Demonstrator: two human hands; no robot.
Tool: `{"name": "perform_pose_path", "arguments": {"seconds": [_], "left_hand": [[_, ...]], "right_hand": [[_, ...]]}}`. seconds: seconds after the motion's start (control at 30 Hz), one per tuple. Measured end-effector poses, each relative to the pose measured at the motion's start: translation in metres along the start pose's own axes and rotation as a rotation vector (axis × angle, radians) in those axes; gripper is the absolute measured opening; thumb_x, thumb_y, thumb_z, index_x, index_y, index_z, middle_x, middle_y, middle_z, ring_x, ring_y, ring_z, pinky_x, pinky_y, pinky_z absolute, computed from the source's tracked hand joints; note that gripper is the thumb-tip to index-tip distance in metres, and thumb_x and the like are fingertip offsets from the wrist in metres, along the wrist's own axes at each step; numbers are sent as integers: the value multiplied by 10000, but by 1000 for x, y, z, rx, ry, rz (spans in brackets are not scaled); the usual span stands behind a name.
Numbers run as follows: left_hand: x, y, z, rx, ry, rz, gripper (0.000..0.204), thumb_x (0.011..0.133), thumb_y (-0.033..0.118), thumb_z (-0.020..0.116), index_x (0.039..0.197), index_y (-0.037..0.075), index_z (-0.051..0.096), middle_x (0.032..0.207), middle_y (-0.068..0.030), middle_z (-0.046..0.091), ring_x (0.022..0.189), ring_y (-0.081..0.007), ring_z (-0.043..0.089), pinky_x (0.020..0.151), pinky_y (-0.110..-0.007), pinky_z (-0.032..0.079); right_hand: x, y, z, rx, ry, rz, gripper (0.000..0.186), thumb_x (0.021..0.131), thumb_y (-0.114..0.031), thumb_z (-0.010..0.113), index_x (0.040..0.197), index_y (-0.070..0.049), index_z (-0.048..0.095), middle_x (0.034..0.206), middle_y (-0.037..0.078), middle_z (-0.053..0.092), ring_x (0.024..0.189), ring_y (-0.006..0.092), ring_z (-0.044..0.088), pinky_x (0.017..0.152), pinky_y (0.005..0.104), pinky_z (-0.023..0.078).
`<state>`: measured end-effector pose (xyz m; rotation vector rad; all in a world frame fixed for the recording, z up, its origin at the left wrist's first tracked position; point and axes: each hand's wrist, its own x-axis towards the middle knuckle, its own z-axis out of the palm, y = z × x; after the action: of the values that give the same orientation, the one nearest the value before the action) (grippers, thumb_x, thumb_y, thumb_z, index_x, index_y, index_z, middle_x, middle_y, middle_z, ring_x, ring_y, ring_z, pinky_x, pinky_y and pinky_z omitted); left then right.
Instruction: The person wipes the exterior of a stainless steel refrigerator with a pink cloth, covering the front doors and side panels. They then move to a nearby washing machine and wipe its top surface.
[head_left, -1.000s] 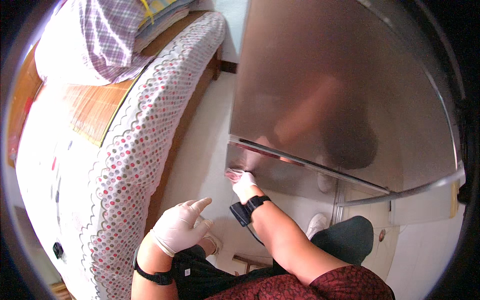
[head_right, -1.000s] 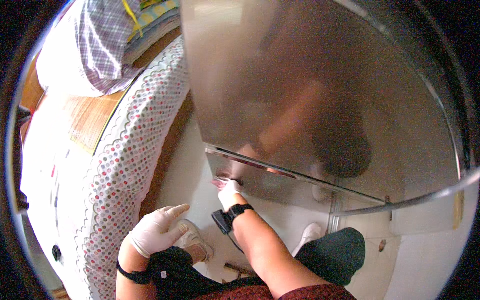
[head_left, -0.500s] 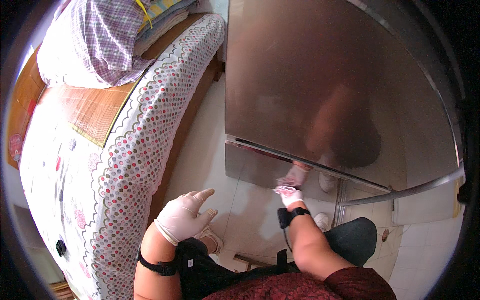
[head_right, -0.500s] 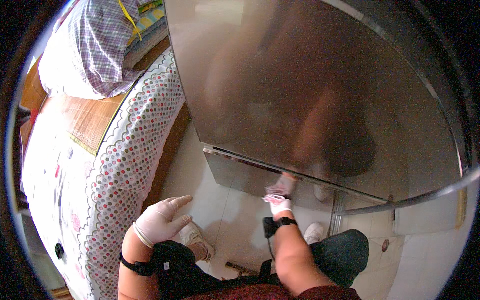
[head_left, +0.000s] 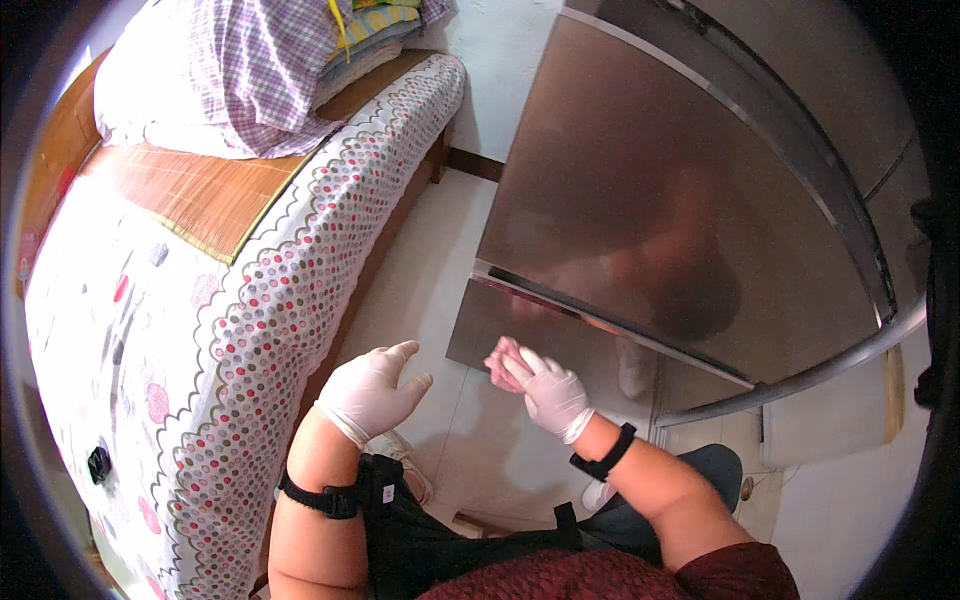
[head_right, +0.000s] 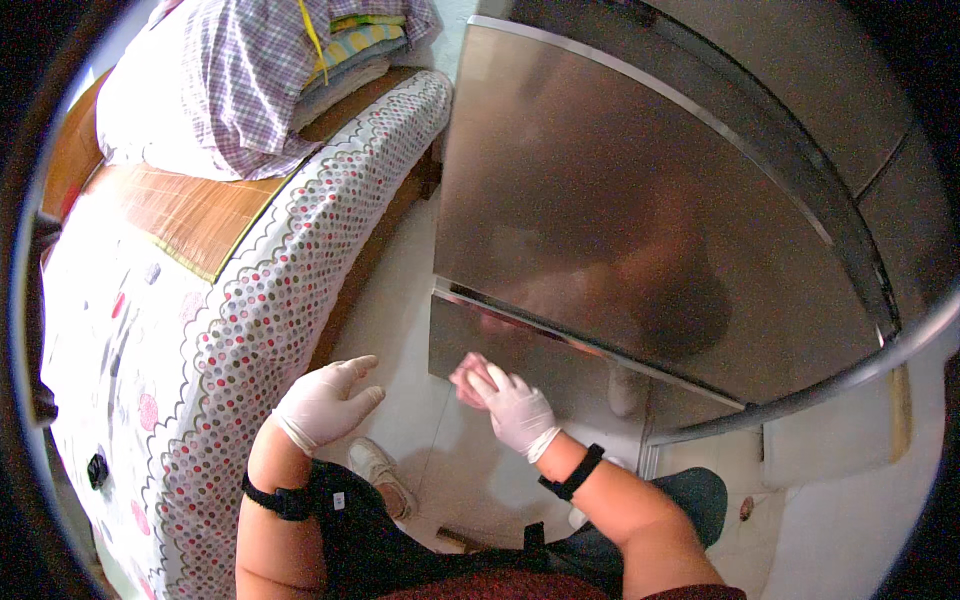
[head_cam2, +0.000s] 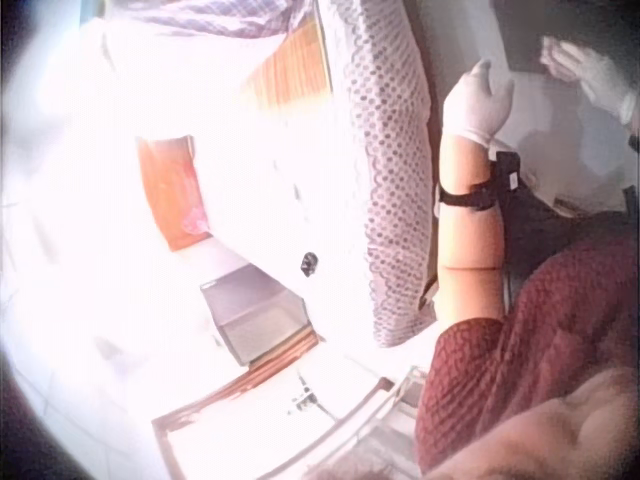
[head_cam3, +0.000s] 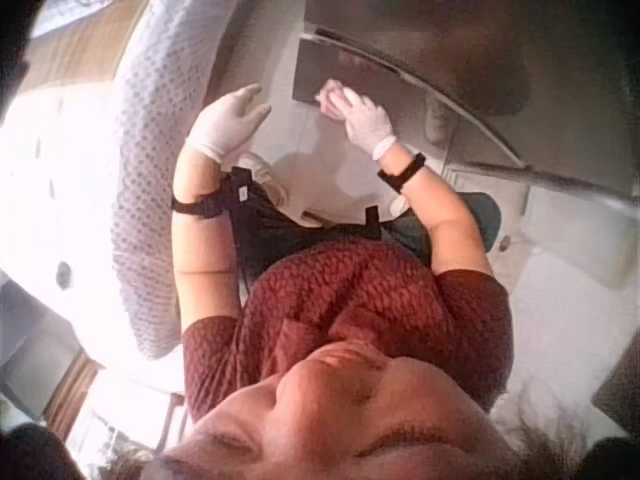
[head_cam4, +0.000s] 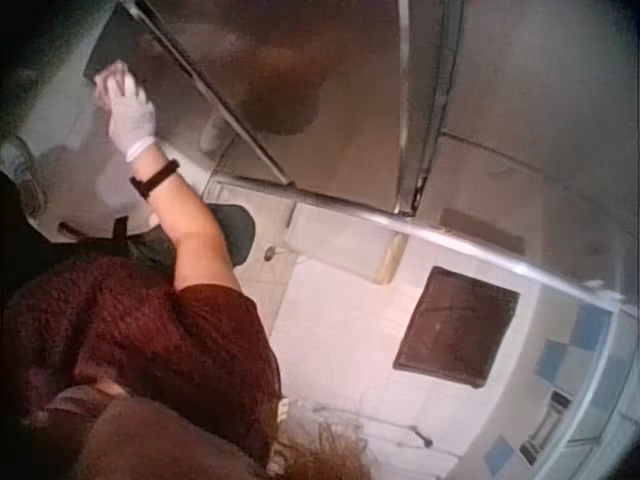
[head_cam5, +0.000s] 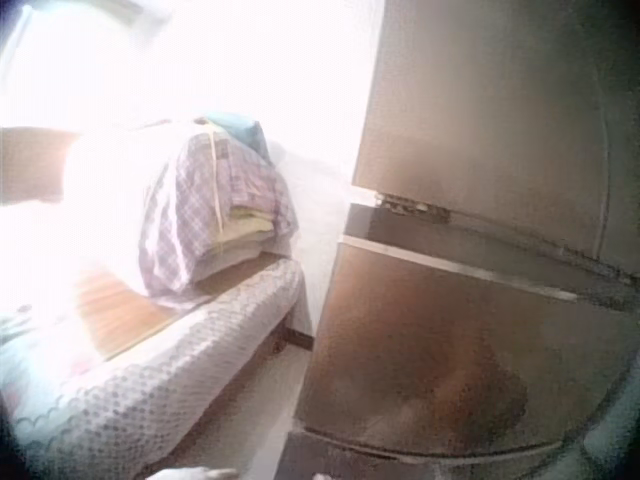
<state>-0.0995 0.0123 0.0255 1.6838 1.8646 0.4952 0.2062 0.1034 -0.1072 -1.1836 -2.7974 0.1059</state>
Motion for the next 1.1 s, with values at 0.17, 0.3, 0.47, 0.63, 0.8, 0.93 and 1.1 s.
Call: {"name": "perform_pose_path", "arguments": {"seconds": [0.17, 0.3, 0.47, 0.63, 0.8, 0.93, 1.1], "left_hand": [[-13, -1, -10, -30, 51, 26, 554, 930, 372, 624, 1352, 13, 615, 1219, -253, 689, 1134, -395, 661, 1005, -433, 515], [-17, 5, -14, -54, 48, 20, 554, 924, 354, 636, 1357, 9, 607, 1217, -247, 687, 1129, -398, 657, 990, -438, 518], [-21, 2, -18, -49, 3, 7, 533, 904, 292, 667, 1340, -9, 606, 1216, -260, 675, 1129, -410, 650, 980, -442, 522], [-36, -17, -23, -121, 12, -30, 551, 886, 301, 694, 1311, -38, 602, 1156, -252, 690, 1063, -414, 670, 927, -442, 541], [-36, -45, -31, -163, -33, -131, 543, 863, 260, 738, 1285, -55, 603, 1148, -251, 687, 1028, -420, 677, 897, -437, 553], [-30, -52, -29, -134, 17, -120, 537, 859, 243, 753, 1288, -47, 612, 1131, -255, 692, 1012, -425, 684, 891, -443, 556], [-27, -43, -30, -149, 25, -120, 532, 865, 252, 753, 1288, -38, 615, 1127, -254, 693, 1010, -428, 685, 885, -437, 558]], "right_hand": [[67, -23, -78, -423, 472, -365, 440, 867, -244, 610, 1304, -257, 667, 1451, 44, 532, 1340, 283, 484, 1125, 483, 395], [109, 2, -25, -589, 532, -509, 474, 939, -247, 540, 1405, -180, 594, 1515, 31, 497, 1397, 257, 455, 1127, 456, 366], [123, 18, 85, -325, 331, -595, 514, 944, -156, 543, 1448, -55, 546, 1437, 146, 546, 1332, 268, 524, 1087, 414, 429], [138, 1, 184, -1102, -114, -761, 566, 954, -158, 493, 1500, -12, 474, 1550, 174, 436, 1415, 306, 448, 1189, 421, 334], [141, -2, 244, -886, -303, -754, 574, 954, -176, 491, 1491, 27, 473, 1572, 175, 419, 1465, 320, 381, 1233, 421, 253], [144, 0, 277, -924, -497, -833, 566, 964, -210, 487, 1484, 16, 496, 1579, 169, 421, 1482, 333, 351, 1246, 453, 208], [113, 30, 292, -768, -591, -764, 563, 974, -245, 479, 1475, 8, 519, 1589, 168, 419, 1507, 337, 315, 1263, 475, 166]]}}
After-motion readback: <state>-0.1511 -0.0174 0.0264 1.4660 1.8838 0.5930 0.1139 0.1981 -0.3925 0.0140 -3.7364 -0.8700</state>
